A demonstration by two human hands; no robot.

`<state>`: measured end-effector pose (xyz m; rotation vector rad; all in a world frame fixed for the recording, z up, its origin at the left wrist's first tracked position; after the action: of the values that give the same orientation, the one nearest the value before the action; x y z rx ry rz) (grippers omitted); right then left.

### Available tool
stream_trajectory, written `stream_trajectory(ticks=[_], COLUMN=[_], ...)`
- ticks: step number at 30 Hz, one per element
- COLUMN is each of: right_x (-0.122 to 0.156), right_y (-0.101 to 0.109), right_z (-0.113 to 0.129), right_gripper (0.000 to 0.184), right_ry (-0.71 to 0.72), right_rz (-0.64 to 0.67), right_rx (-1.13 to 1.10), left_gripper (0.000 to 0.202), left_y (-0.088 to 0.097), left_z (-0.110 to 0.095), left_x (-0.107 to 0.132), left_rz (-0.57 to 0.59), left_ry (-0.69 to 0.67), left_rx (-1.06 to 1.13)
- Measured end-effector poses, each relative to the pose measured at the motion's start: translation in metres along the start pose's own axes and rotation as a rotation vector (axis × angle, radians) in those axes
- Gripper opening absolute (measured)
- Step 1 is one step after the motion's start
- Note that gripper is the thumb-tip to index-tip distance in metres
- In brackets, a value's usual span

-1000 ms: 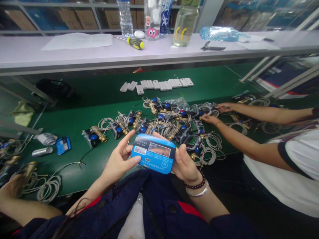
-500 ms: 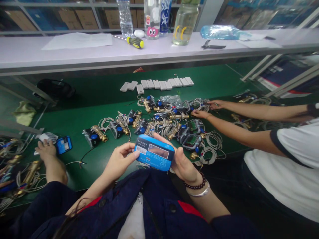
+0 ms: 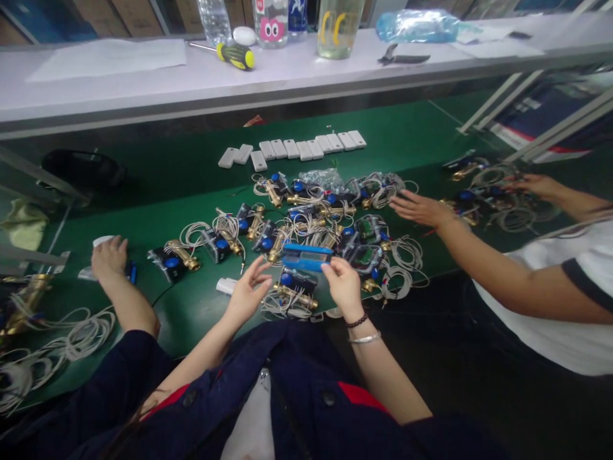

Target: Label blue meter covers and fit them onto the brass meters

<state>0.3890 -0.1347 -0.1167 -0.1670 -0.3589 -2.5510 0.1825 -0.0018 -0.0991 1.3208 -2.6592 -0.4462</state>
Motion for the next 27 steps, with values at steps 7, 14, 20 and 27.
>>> stream_trajectory(ticks=[7,14,20,27], right_x=[-0.014,0.017,0.035,0.032], right_y=[-0.01,-0.063,-0.049,-0.045], right_z=[-0.078,-0.108,-0.088,-0.097], right_gripper=[0.063,0.071,0.06,0.057], right_ry=[-0.197,-0.274,-0.159,-0.181], right_rz=[-0.084,0.027,0.051,0.108], right_rx=[-0.058,-0.135,-0.239,-0.104], left_gripper=[0.026,0.036,0.077,0.09], left_y=[-0.042,-0.079,-0.072,-0.064], left_z=[0.062,0.068,0.064,0.069], left_x=[-0.049,-0.057,-0.018,-0.005], left_rz=[0.129,0.141,0.043,0.02], left_ry=[0.359,0.569,0.553,0.516], left_rx=[-0.178,-0.076,0.21,0.203])
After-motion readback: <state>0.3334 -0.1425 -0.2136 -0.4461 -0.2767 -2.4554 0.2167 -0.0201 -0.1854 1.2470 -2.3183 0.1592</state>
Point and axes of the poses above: each hand's wrist, its own x-axis away from the middle knuckle, its own y-axis out of the back of the hand, z = x × y, the point moved 1 cm from there along -x, towards the middle knuckle, and after that the axes turned 8 degrees about -y, right-handed, at the moved point
